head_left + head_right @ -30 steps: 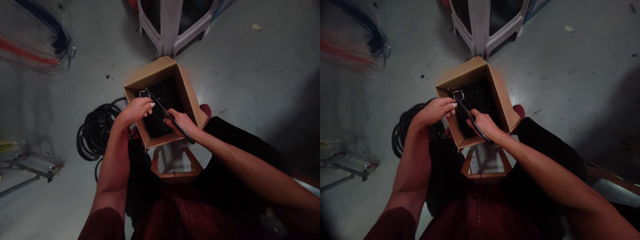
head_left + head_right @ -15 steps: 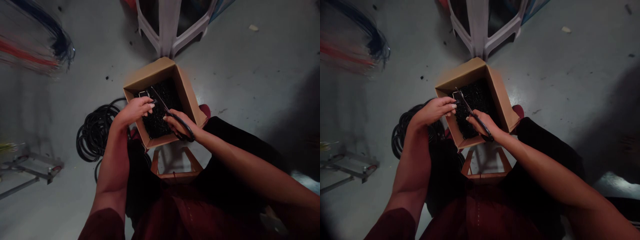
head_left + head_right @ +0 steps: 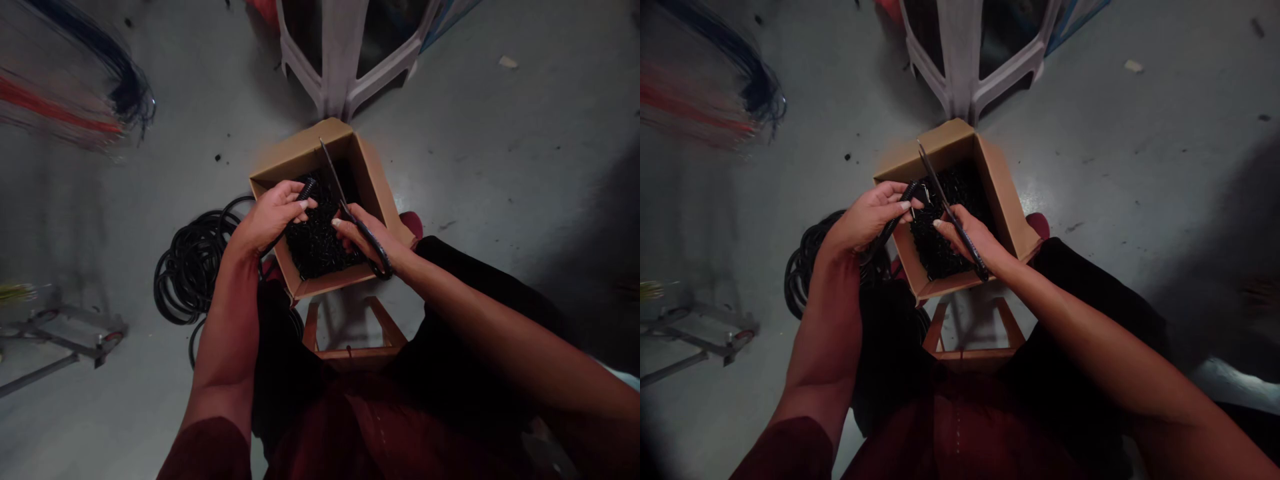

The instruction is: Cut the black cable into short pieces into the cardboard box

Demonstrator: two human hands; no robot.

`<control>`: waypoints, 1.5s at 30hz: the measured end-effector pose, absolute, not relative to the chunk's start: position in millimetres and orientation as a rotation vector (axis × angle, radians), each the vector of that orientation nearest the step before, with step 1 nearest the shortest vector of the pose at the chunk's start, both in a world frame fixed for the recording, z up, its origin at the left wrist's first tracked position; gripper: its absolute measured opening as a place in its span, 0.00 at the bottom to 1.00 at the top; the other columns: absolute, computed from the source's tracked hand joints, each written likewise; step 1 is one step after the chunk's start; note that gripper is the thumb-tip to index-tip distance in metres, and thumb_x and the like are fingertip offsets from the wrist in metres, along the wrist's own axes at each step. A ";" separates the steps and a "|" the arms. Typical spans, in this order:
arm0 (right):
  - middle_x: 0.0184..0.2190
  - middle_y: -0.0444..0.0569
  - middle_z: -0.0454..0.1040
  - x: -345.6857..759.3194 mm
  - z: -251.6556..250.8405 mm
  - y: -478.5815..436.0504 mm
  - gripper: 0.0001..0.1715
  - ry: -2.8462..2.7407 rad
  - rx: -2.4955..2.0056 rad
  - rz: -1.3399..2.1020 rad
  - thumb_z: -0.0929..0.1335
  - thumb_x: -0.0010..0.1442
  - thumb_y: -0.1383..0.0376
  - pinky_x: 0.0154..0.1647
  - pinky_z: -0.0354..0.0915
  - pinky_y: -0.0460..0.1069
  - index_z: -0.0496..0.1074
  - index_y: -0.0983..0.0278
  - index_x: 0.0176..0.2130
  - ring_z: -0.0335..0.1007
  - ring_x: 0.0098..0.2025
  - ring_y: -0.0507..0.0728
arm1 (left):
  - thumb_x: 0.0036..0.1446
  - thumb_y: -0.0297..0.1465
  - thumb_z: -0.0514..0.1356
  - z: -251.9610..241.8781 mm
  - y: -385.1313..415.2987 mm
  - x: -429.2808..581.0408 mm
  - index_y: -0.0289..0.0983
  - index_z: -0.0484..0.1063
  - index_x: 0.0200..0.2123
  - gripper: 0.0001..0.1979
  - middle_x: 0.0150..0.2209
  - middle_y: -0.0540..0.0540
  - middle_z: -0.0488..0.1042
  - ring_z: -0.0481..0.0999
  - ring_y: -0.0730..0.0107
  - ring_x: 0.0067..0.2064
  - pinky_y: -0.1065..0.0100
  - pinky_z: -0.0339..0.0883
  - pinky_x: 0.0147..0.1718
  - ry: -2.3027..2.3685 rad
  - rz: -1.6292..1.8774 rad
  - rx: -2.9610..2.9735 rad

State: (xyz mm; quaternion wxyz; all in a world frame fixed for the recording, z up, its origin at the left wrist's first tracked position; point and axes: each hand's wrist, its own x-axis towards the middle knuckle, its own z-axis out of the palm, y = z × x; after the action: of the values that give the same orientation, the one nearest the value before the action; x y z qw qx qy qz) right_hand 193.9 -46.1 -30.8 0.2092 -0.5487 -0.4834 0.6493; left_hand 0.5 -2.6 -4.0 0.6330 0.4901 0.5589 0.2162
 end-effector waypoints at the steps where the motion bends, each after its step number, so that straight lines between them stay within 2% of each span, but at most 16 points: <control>1: 0.26 0.42 0.65 194.2 -29.9 -45.7 0.13 -1.347 -1.523 1.811 0.64 0.59 0.54 0.26 0.63 0.46 0.60 0.60 0.38 0.63 0.24 0.50 | 0.52 0.26 0.58 -3.3 -2.7 0.7 0.34 0.67 0.44 0.15 0.40 0.43 0.75 0.71 0.78 0.32 0.72 0.67 0.34 1.278 0.488 1.120; 8: 0.27 0.43 0.65 195.1 -29.2 -46.3 0.17 -1.363 -1.543 1.795 0.64 0.58 0.52 0.27 0.64 0.47 0.61 0.61 0.41 0.63 0.26 0.51 | 0.54 0.28 0.58 -5.6 -2.3 2.1 0.36 0.68 0.47 0.15 0.34 0.47 0.74 0.71 0.79 0.30 0.74 0.67 0.32 1.316 0.524 1.169; 13: 0.34 0.47 0.70 197.6 -37.5 -48.1 0.23 -1.467 -1.584 1.710 0.64 0.57 0.49 0.33 0.65 0.51 0.63 0.60 0.46 0.67 0.33 0.55 | 0.56 0.31 0.58 -7.2 -0.6 3.7 0.35 0.68 0.48 0.16 0.32 0.47 0.75 0.71 0.78 0.29 0.75 0.66 0.30 1.344 0.555 1.205; 19: 0.37 0.49 0.73 198.3 -32.8 -49.0 0.28 -1.587 -1.628 1.680 0.64 0.56 0.46 0.36 0.64 0.53 0.63 0.61 0.50 0.69 0.37 0.58 | 0.57 0.37 0.58 -8.1 1.4 3.7 0.35 0.72 0.43 0.14 0.31 0.47 0.75 0.69 0.79 0.27 0.75 0.63 0.27 1.340 0.556 1.229; 23: 0.40 0.51 0.73 197.7 -26.3 -49.6 0.29 -1.695 -1.619 1.633 0.64 0.57 0.48 0.37 0.63 0.53 0.62 0.63 0.50 0.68 0.39 0.60 | 0.57 0.38 0.58 -8.7 2.6 3.5 0.36 0.73 0.40 0.13 0.30 0.48 0.74 0.68 0.79 0.26 0.76 0.63 0.26 1.352 0.549 1.257; 33: 0.39 0.53 0.72 199.7 -29.5 -49.7 0.28 -1.876 -1.592 1.519 0.63 0.57 0.48 0.37 0.62 0.54 0.62 0.63 0.49 0.68 0.38 0.60 | 0.57 0.36 0.57 -6.2 1.1 1.2 0.35 0.73 0.43 0.14 0.28 0.49 0.73 0.68 0.78 0.27 0.76 0.63 0.27 1.384 0.469 1.349; 40: 0.45 0.55 0.69 204.8 -33.4 -47.8 0.30 -2.081 -1.590 1.329 0.64 0.57 0.48 0.41 0.63 0.57 0.61 0.62 0.52 0.67 0.45 0.64 | 0.56 0.37 0.57 0.1 1.2 2.1 0.33 0.74 0.38 0.13 0.28 0.48 0.73 0.67 0.78 0.27 0.76 0.63 0.27 1.386 0.425 1.382; 45: 0.44 0.55 0.69 204.0 -30.5 -47.4 0.31 -2.079 -1.580 1.367 0.64 0.57 0.48 0.41 0.63 0.57 0.61 0.63 0.52 0.66 0.45 0.64 | 0.55 0.35 0.57 -0.4 0.4 4.6 0.33 0.73 0.39 0.13 0.30 0.48 0.74 0.68 0.77 0.28 0.75 0.64 0.29 1.384 0.444 1.322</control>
State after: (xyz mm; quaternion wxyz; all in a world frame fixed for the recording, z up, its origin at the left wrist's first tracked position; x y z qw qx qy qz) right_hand 204.0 -47.4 -30.5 0.0968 -0.5335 -0.7020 0.4617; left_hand 4.6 0.4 -0.4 0.5549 0.5598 0.5860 0.1878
